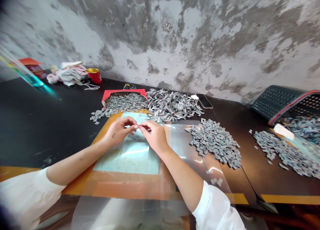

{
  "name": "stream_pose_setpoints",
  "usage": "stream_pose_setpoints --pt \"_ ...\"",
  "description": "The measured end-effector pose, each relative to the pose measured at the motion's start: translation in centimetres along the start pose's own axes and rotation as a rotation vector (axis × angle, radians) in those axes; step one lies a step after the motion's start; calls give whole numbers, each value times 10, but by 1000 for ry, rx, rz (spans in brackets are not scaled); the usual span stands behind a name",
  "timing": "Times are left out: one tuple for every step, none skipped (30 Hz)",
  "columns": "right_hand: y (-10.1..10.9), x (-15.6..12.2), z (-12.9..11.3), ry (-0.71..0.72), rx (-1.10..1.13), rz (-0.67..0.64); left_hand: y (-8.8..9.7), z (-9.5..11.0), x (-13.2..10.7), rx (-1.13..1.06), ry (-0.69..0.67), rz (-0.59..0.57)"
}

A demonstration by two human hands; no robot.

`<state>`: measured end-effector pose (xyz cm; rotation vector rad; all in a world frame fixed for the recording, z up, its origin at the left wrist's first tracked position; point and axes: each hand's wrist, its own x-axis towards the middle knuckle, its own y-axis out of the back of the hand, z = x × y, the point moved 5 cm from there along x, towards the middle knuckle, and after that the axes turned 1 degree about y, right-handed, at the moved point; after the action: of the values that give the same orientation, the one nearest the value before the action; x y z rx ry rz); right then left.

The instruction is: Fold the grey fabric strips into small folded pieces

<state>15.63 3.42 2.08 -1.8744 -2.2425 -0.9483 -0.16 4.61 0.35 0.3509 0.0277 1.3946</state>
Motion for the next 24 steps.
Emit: stream_pose_setpoints --pt "0 0 1 -9 28 1 0 0 0 3 -3 5" --pt "-1 1 2 -20 48 1 1 0 0 11 -7 11" --pt "-1 1 3 -31 62 3 1 0 0 23 -11 17" --pt "-1 1 4 -42 72 5 2 -1 0 38 -15 24" --pt "-1 1 5 -48 75 9 2 -1 0 53 -19 33" --pt "-1 1 5 -50 73 10 3 -2 -1 66 -21 41" --pt "0 0 4 -46 65 10 3 -2 -1 78 -22 48" --pt "0 0 3 -39 54 9 4 -3 -1 89 -23 53" --pt "0 0 3 -34 47 8 4 -3 0 98 -24 55" --pt "0 0 2 -33 45 5 4 -2 0 105 -26 54" --pt "0 0 3 -41 54 -1 4 -2 0 111 -28 50" --pt "-1 0 3 -54 78 -16 3 -1 -1 111 -31 42" --pt "-2 1 5 -70 114 -40 3 0 -1 103 -33 34" --pt "-4 1 6 -86 156 -68 3 0 -1 89 -34 26" --pt "-5 1 7 -98 194 -97 3 1 -2 75 -36 20" --pt "-6 1 7 -100 217 -116 3 1 -2 65 -38 19" --pt "-7 1 7 -92 218 -120 3 1 -3 66 -41 23" --pt "-6 1 6 -72 191 -110 3 1 -3 79 -45 31" --pt "-4 1 4 -46 146 -91 4 1 -3 100 -50 37" --pt "-3 1 2 -18 90 -73 4 0 -3 124 -55 42" --pt "-2 1 0 9 30 -61 4 0 -3 142 -59 44" --pt "-1 0 -2 31 -33 -55 4 -1 -3 153 -64 44" --pt "-1 0 -3 46 -92 -55 3 -2 -3 158 -68 39" --pt "-1 -1 -4 55 -145 -55 3 -2 -2 162 -70 30"
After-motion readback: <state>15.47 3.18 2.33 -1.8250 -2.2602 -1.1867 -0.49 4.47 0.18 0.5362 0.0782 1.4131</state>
